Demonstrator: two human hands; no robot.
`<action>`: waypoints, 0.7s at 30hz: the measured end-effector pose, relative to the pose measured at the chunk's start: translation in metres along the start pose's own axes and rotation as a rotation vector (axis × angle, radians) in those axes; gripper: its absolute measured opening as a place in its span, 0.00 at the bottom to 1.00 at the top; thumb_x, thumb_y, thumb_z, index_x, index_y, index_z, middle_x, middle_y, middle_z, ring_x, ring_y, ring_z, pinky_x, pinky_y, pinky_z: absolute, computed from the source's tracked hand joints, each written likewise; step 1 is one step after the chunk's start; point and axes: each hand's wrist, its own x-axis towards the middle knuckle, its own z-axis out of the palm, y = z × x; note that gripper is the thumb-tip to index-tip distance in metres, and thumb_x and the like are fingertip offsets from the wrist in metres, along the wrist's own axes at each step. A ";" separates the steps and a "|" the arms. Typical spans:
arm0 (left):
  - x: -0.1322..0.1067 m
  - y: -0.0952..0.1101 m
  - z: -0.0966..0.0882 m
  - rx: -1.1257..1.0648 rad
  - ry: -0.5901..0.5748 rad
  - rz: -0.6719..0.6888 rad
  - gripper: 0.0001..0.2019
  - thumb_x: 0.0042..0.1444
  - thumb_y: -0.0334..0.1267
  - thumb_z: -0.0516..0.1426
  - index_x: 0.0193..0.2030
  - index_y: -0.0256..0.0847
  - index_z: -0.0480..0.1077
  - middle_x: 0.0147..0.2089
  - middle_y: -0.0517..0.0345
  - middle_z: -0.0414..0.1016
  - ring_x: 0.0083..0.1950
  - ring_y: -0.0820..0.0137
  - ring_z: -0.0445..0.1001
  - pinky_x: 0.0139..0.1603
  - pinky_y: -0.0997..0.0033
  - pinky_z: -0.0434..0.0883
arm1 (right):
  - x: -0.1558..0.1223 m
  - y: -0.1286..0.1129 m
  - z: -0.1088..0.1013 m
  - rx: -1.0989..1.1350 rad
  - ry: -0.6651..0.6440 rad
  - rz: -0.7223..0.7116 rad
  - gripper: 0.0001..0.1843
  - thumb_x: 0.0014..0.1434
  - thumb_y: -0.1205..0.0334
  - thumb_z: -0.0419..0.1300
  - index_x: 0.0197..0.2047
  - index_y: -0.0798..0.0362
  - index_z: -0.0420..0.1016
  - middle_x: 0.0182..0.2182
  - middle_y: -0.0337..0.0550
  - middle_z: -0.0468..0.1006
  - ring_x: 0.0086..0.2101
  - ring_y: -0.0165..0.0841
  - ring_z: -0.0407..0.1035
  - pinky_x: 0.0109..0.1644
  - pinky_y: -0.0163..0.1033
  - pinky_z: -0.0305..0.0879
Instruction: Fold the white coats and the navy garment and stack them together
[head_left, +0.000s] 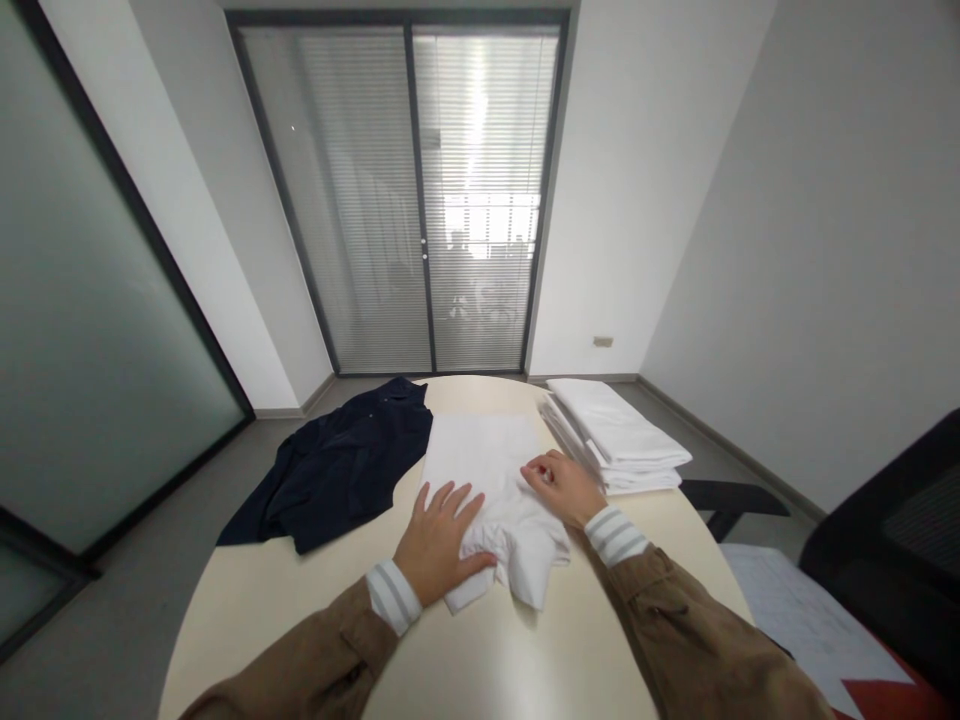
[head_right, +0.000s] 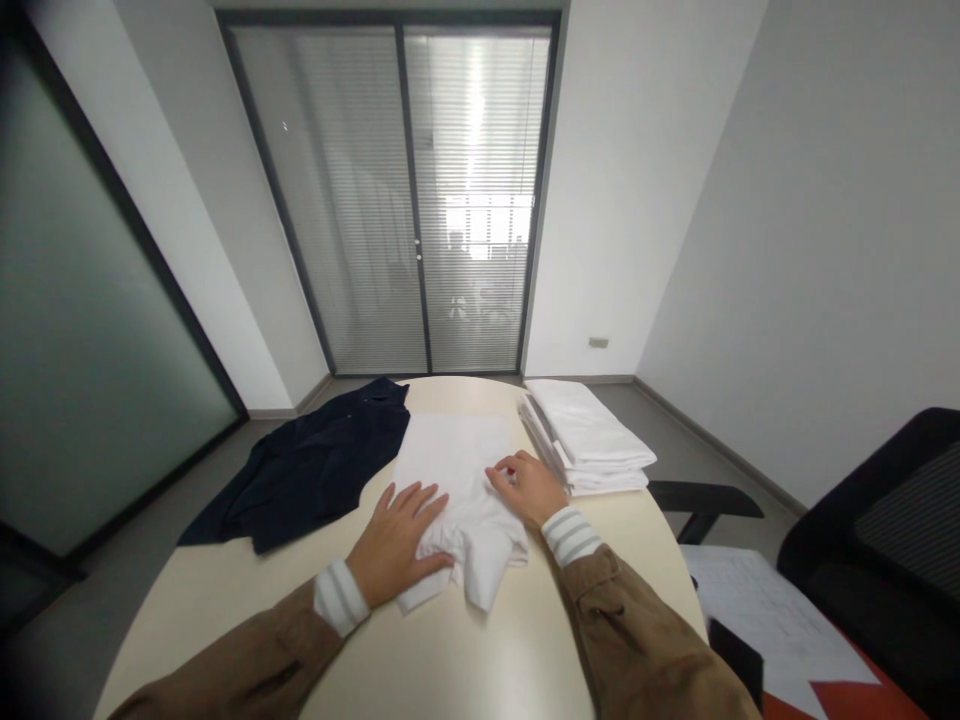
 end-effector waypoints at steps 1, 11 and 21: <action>0.000 -0.002 0.002 -0.003 0.006 -0.052 0.40 0.54 0.65 0.60 0.68 0.44 0.63 0.70 0.41 0.62 0.71 0.41 0.56 0.69 0.32 0.47 | 0.000 0.000 0.000 -0.047 0.003 0.027 0.20 0.62 0.43 0.57 0.37 0.48 0.82 0.32 0.46 0.78 0.31 0.37 0.71 0.40 0.42 0.63; 0.006 -0.036 0.002 -0.292 0.283 -0.175 0.18 0.66 0.45 0.50 0.53 0.37 0.74 0.59 0.43 0.74 0.62 0.56 0.70 0.67 0.49 0.64 | -0.002 0.010 0.003 0.201 -0.165 0.023 0.17 0.60 0.51 0.60 0.48 0.50 0.78 0.42 0.45 0.82 0.43 0.40 0.75 0.51 0.45 0.68; 0.011 -0.057 0.004 -0.825 0.274 -0.296 0.08 0.53 0.35 0.59 0.39 0.37 0.76 0.41 0.50 0.81 0.44 0.62 0.79 0.53 0.58 0.74 | -0.008 0.031 0.004 0.796 -0.632 0.060 0.40 0.44 0.53 0.75 0.60 0.51 0.71 0.62 0.52 0.70 0.61 0.44 0.65 0.67 0.53 0.58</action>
